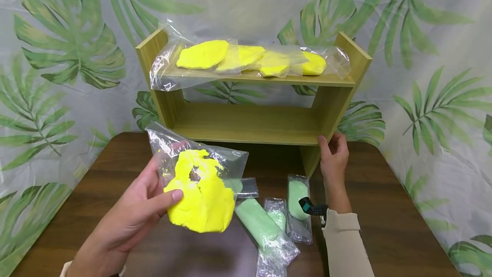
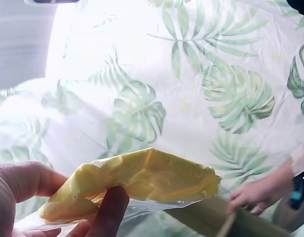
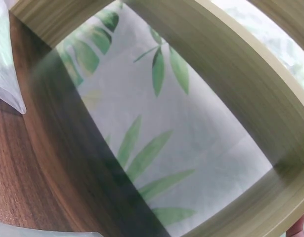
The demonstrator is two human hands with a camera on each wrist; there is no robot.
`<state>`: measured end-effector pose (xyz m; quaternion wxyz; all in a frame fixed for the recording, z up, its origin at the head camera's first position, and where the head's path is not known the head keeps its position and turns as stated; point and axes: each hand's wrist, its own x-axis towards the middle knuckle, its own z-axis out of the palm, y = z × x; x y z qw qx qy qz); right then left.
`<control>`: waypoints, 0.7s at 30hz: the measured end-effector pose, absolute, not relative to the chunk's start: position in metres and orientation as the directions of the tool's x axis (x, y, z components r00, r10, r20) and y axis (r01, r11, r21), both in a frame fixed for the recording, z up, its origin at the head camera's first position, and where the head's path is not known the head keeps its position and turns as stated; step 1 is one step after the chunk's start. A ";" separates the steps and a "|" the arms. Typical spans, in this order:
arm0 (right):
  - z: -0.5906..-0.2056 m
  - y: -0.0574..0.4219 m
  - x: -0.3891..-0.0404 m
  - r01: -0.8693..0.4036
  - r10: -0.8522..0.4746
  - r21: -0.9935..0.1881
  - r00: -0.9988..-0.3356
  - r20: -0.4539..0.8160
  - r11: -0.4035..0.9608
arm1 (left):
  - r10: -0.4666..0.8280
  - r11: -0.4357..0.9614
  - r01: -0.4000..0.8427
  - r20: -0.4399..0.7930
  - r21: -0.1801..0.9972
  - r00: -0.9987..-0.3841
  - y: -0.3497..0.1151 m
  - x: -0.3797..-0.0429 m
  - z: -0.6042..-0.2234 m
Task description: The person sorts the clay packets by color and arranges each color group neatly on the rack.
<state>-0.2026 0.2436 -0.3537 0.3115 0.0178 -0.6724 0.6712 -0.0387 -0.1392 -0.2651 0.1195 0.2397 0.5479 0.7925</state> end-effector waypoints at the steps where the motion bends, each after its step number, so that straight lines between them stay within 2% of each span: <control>1: -0.354 0.244 -0.202 -0.444 0.394 -0.891 -0.804 0.445 0.100 | 0.441 -0.364 0.090 0.257 0.927 -0.860 -0.141 -0.038 -0.260; 9: -0.354 0.245 -0.201 -0.411 0.373 -0.906 -0.830 0.416 0.095 | 0.366 -0.302 0.262 0.365 0.917 -0.856 -0.152 -0.027 -0.220; 14: -0.354 0.244 -0.202 -0.429 0.376 -0.897 -0.818 0.436 0.107 | 0.290 -0.237 0.337 0.398 0.911 -0.871 -0.158 -0.024 -0.201; 21: -0.354 0.244 -0.201 -0.434 0.389 -0.894 -0.809 0.441 0.111 | 0.300 -0.363 0.491 0.599 0.791 -0.743 -0.157 -0.042 -0.163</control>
